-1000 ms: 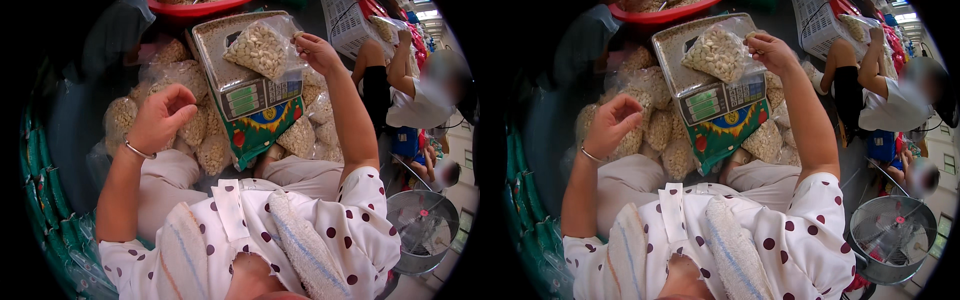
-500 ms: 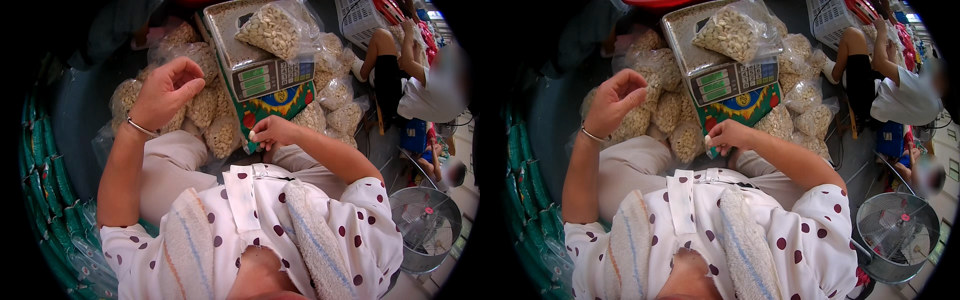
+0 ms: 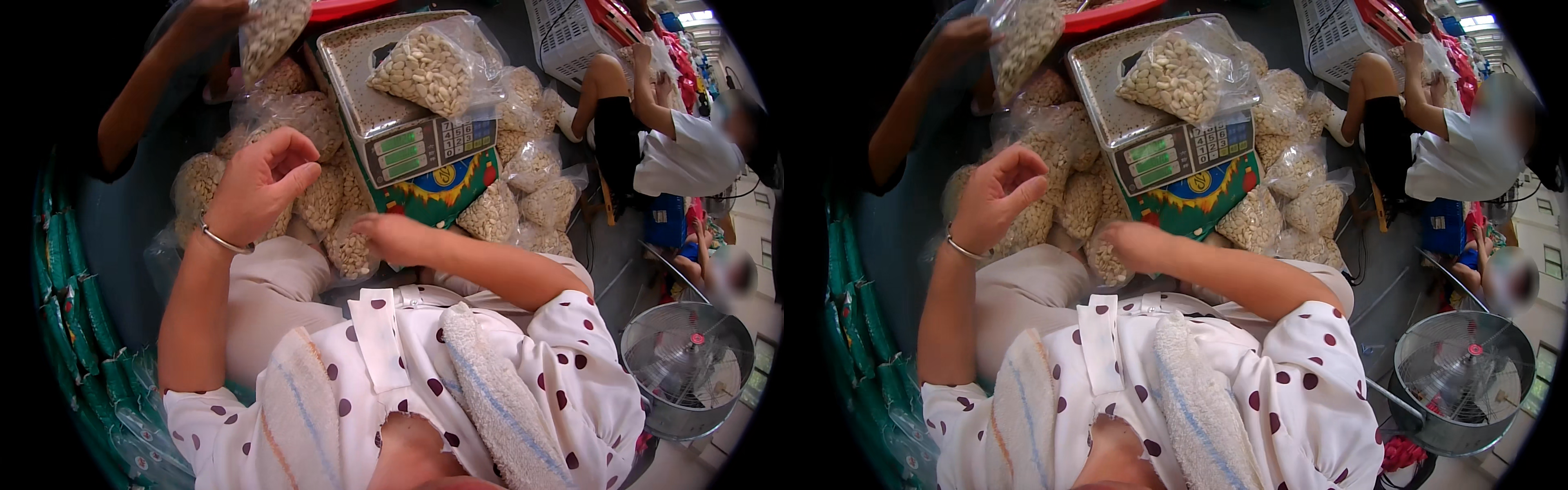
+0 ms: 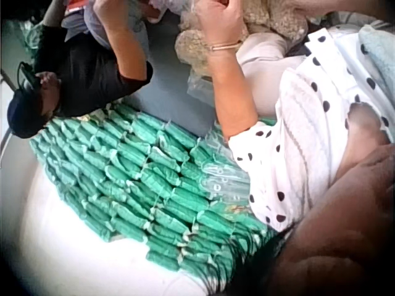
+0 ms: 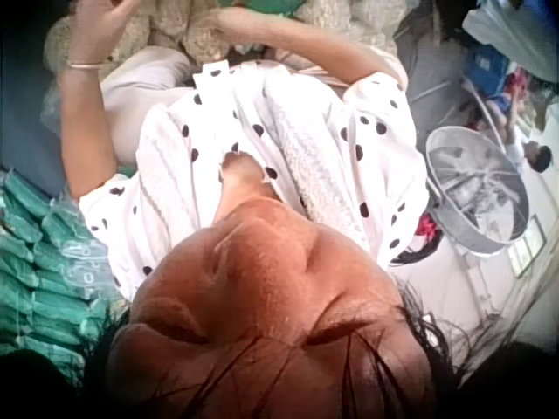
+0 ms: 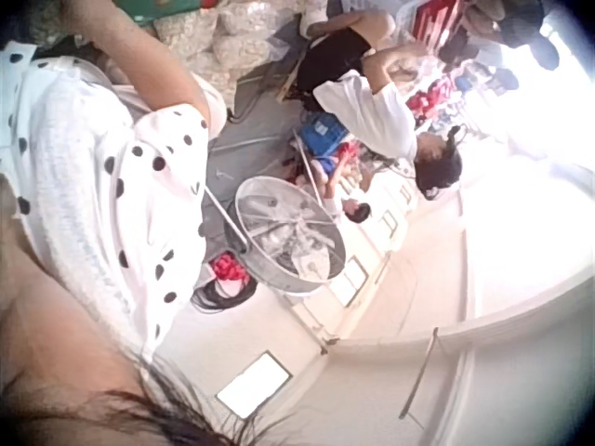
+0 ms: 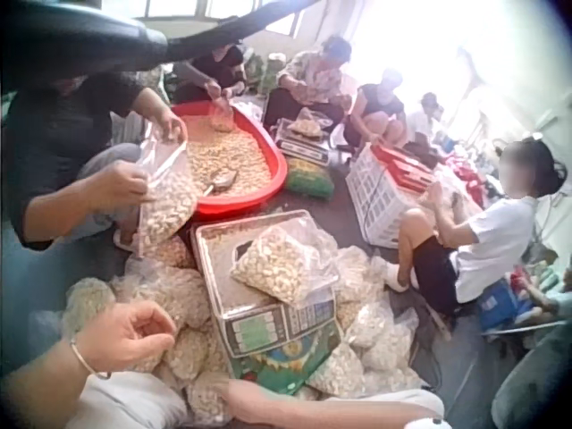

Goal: The person scoops peanuts from a large red basin into clear plastic bags using a metal scoop. They place each bag onto a digital scale to measure the weight, then remove the bag and set it aside. This process is repeated continuously throughout the clip.

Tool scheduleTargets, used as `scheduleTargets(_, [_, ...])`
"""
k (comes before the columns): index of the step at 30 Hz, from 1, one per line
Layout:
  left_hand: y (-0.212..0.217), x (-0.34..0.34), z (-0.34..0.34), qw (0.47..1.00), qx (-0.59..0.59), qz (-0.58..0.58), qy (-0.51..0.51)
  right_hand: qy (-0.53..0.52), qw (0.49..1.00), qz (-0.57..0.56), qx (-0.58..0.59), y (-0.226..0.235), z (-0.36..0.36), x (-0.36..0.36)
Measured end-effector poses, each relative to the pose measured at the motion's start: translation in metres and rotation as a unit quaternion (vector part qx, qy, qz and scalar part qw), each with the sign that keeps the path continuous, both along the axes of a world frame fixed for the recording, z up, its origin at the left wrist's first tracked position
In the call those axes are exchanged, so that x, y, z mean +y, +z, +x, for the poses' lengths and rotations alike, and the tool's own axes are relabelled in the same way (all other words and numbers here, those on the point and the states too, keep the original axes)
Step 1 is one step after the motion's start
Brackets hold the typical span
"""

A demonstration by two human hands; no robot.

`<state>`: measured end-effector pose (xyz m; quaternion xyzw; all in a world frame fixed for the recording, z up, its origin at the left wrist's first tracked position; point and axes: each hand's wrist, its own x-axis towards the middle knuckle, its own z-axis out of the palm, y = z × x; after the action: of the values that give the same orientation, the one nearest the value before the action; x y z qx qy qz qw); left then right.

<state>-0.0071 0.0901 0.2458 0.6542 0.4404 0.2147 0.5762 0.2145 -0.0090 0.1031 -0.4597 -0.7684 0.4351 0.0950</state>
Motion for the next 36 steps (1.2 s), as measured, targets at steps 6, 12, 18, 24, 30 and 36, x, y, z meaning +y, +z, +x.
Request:
scheduleTargets(6, [0.005,0.000,0.004,1.000,0.004,-0.005,-0.004,-0.397,0.892,0.117,0.185,0.115,0.175,0.158])
scheduleTargets(12, [0.002,0.004,0.010,1.000,0.014,-0.020,0.003,-0.120,0.988,0.036,-0.086,0.093,0.143,0.234])
scheduleTargets(18, [0.001,0.005,0.011,1.000,0.010,-0.012,0.010,-0.045,0.955,0.212,-0.201,0.045,0.138,0.264])
scheduleTargets(24, [0.001,0.006,0.010,1.000,-0.001,-0.007,0.005,-0.312,0.925,-0.112,0.183,0.067,0.156,0.239])
scheduleTargets(30, [0.002,0.003,0.008,1.000,-0.023,-0.020,0.006,-0.350,0.858,-0.152,0.343,0.096,0.188,0.189])
scheduleTargets(36, [0.003,0.002,0.004,1.000,-0.023,0.006,0.010,-0.324,0.859,-0.250,0.307,0.110,0.168,0.108])
